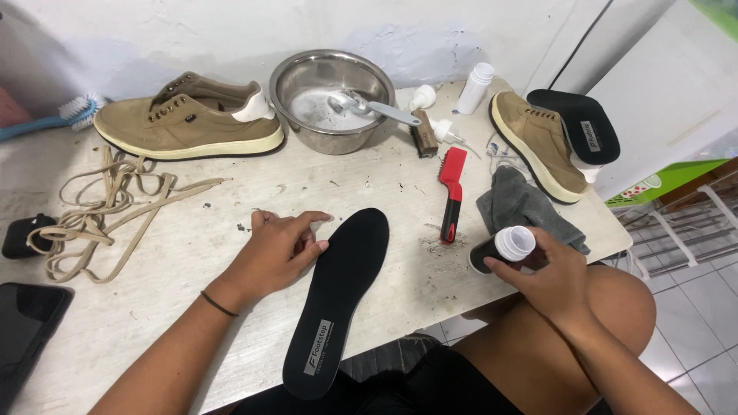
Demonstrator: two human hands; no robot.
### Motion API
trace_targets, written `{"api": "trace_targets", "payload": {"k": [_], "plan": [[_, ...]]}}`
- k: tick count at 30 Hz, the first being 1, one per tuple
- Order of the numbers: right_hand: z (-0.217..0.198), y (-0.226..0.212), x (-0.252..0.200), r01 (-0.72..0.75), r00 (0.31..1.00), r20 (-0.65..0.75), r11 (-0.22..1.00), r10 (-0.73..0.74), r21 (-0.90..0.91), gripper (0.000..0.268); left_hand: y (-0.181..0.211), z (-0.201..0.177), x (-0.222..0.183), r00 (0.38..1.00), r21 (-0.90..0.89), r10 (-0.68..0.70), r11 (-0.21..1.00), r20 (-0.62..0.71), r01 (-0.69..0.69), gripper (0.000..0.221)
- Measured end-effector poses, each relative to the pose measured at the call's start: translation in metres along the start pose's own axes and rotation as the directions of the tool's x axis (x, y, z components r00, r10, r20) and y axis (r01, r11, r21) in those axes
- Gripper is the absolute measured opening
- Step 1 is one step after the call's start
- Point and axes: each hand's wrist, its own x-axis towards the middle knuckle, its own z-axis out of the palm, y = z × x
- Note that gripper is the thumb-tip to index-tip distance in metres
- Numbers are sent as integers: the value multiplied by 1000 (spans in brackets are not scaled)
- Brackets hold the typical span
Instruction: Cleaning a shoe insole by applying a cleaning solution, scrubbing with a brush, and wiping with a cloth.
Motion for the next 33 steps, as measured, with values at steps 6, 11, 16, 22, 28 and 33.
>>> {"api": "trace_targets", "payload": {"k": [6,11,16,22,28,33], "plan": [[-1,-3,3,-7,999,37,1000,6,29,53,2,-1,0,1000,12,-9,1000,4,9,46],[6,14,3,-16,1000,15,1000,16,-12,54,3,-2,0,1000,21,-21,1000,8,21,47],[5,10,6,-34,997,71,999,36,-30,57,2,0,0,1000,31,-24,999,12,23,47],[6,18,5,37,998,-61,998,-34,54,49,-4,9,1,999,27,5,1000,-47,-4,47],[16,26,6,28,998,-48,998,-31,-52,51,10,16,-8,979,31,63,998,-192,-58,64],[19,28,4,31,997,-77,998,-26,60,51,37,15,-16,993,114,-34,992,-115,47,97]]}}
